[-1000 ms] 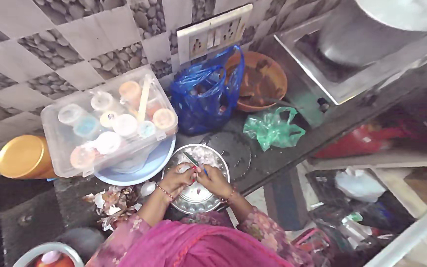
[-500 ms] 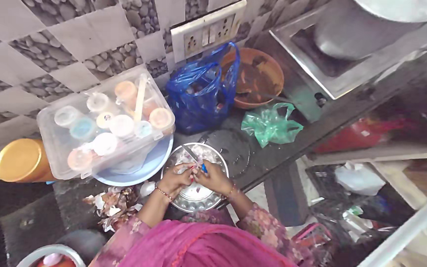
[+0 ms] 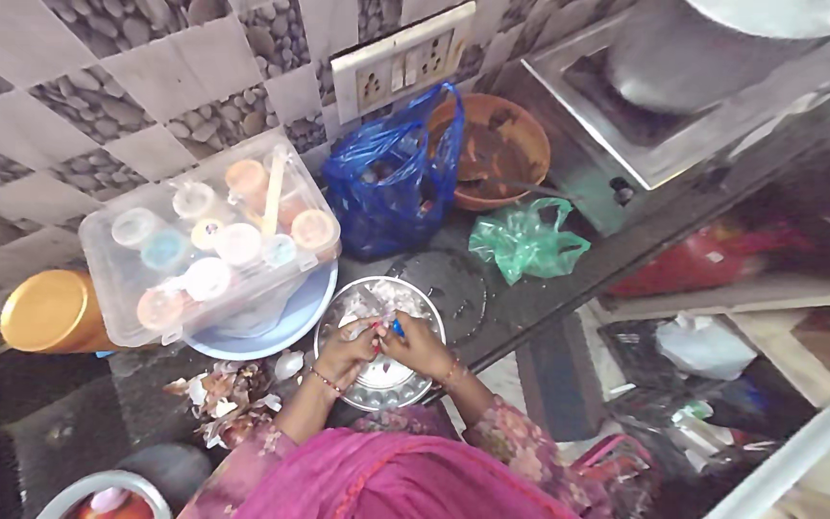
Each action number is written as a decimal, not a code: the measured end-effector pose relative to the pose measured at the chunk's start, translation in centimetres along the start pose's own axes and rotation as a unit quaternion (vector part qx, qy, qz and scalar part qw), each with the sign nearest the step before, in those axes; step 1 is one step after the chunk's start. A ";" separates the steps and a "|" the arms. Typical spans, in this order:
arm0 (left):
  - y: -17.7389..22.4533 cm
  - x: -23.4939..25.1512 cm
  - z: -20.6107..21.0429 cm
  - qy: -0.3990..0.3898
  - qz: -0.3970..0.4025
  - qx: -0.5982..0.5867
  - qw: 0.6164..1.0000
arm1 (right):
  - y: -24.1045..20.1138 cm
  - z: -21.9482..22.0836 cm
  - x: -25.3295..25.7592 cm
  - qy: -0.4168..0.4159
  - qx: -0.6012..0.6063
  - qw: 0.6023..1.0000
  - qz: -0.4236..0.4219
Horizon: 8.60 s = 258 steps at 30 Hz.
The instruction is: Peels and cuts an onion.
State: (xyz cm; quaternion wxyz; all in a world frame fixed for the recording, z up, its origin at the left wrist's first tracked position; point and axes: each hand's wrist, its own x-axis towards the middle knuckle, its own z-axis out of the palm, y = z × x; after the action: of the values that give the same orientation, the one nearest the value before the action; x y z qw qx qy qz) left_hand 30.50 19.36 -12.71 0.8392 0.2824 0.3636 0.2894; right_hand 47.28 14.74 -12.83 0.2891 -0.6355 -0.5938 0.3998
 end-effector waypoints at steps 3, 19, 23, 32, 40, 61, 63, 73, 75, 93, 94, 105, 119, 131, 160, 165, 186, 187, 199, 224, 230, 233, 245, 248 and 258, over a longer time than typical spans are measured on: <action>-0.2 0.0 -0.3 -0.014 0.006 0.008 1.000 | -0.1 0.0 -0.1 0.012 -0.003 1.000 -0.012; 0.1 -0.3 -0.5 -0.026 0.003 0.027 0.999 | -0.6 -0.4 0.0 -0.042 0.000 0.999 0.002; 0.6 -0.6 -0.1 -0.016 -0.009 0.033 0.999 | -0.6 -0.3 -0.1 -0.042 -0.004 0.999 0.002; 0.7 -0.6 0.8 0.040 -0.023 0.052 0.998 | -0.8 -0.1 -0.2 -0.038 -0.010 0.999 0.020; 0.6 -0.3 0.9 0.070 -0.026 0.069 0.995 | -0.6 0.4 -0.2 -0.025 -0.042 0.998 0.050; 0.6 -0.7 0.6 0.028 -0.019 0.050 0.998 | -0.1 -0.7 -0.2 -0.064 -0.018 0.998 -0.016; 0.8 -0.7 0.5 0.024 -0.023 0.052 0.998 | -0.2 -0.7 -0.2 -0.068 -0.019 0.997 -0.010; 1.4 -0.6 0.3 0.026 -0.035 0.105 0.993 | -0.6 -0.5 -0.3 -0.083 -0.030 0.996 0.021; 1.4 -0.6 0.3 0.026 -0.032 0.102 0.994 | -0.4 -0.3 -0.3 -0.073 -0.030 0.997 0.009; 1.4 0.3 1.0 0.139 0.023 0.079 0.987 | -2.4 -2.0 -0.5 0.031 -0.201 0.978 0.048; 1.5 0.3 1.1 0.143 0.019 0.088 0.986 | -2.6 -2.4 -0.4 0.039 -0.216 0.975 0.044; 1.7 0.2 0.8 0.117 0.025 0.063 0.991 | -2.5 -1.7 1.4 0.085 -0.281 0.952 0.089; 0.2 -4.9 -1.6 0.095 -0.016 -0.086 0.992 | -2.4 -2.4 -3.6 -0.002 -0.088 0.988 0.130; -0.9 -5.9 -2.4 0.017 -0.034 0.420 0.907 | -2.9 2.0 -3.7 -0.081 -0.213 0.952 0.205; 1.9 -5.0 0.3 -0.027 -0.003 0.114 0.993 | -2.3 -1.0 -3.8 -0.027 0.007 0.993 -0.117; 2.2 -4.7 -0.1 -0.050 -0.016 0.109 0.993 | -2.2 -1.6 -2.7 -0.035 -0.027 0.989 -0.143; 2.0 -1.4 0.4 -0.067 0.040 0.028 0.997 | -2.2 -1.0 -0.9 0.012 -0.085 0.994 -0.064; 1.9 -1.3 0.6 -0.052 0.040 0.022 0.998 | -2.0 -1.1 -0.9 0.017 -0.063 0.996 -0.052; 1.1 -1.0 -0.1 -0.045 0.043 0.062 0.996 | -2.2 -2.2 0.2 -0.098 0.023 0.994 0.037; 0.1 -0.2 -0.9 -0.025 0.061 0.053 0.996 | -2.0 0.4 0.1 -0.036 -0.034 0.997 0.058; 1.0 0.1 0.1 0.080 0.056 0.047 0.994 | -3.1 -1.0 0.9 -0.030 -0.111 0.988 0.104; 1.7 0.4 0.3 0.119 0.055 0.062 0.989 | -3.5 -2.3 0.9 -0.009 -0.127 0.985 0.117; 1.5 0.0 0.2 0.075 0.026 -0.169 0.982 | -3.3 -2.0 1.2 0.076 -0.244 0.954 0.157; 1.4 -0.9 0.2 0.055 0.009 -0.261 0.964 | -3.0 -2.1 0.7 0.114 -0.201 0.965 0.124; 0.9 -3.2 0.0 0.099 0.027 -0.231 0.968 | -1.1 -1.5 -0.6 0.135 0.031 0.982 0.127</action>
State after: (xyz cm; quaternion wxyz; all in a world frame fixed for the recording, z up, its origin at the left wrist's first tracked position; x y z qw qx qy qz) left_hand 28.45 17.77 -10.73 0.8336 0.0608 0.3602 0.4142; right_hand 48.05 14.47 -11.05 0.3333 -0.7447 -0.4512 0.3618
